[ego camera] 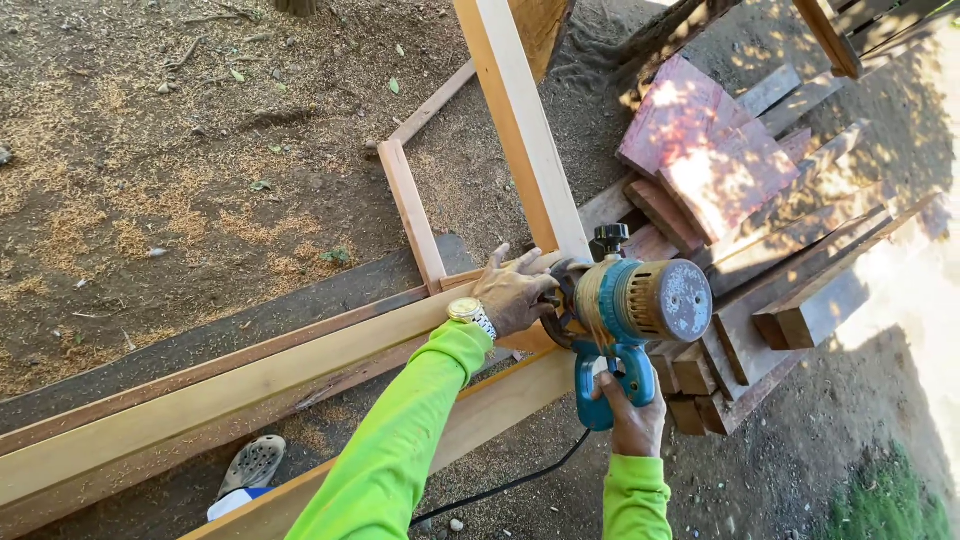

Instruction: The person uses a handheld electric router to trim and smooth the edges of a wooden frame resting on the ground. They guide the router along the frame rails, reposition the frame and themselves to reach different sides, and continue routing the edges.

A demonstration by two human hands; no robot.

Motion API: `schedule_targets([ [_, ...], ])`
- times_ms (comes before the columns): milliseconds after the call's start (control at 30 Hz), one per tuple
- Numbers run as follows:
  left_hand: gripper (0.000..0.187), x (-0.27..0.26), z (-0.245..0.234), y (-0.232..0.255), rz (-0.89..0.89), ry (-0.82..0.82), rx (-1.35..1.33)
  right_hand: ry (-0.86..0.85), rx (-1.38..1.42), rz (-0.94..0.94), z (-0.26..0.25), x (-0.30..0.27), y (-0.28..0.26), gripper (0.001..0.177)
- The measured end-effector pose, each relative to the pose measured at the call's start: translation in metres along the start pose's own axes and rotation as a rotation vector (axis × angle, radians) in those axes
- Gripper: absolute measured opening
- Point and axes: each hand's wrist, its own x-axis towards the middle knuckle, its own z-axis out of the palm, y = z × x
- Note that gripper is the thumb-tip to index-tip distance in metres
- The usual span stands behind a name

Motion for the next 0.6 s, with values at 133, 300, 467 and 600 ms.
schedule_targets([
  [133,0.042,0.0,0.009,-0.003,0.005,0.024,0.002,0.031,0.016,0.024,0.003,-0.009,-0.001,0.047],
  [300,0.04,0.0,0.008,-0.002,0.036,-0.001,0.013,0.08,0.023,0.044,0.007,-0.019,-0.001,0.048],
  [467,0.037,0.002,0.007,0.001,0.052,-0.073,0.042,0.137,0.022,0.043,0.014,-0.03,-0.003,0.048],
  [600,0.056,0.004,0.008,0.001,0.096,-0.059,-0.004,0.173,0.053,0.032,0.019,-0.037,-0.002,0.049],
])
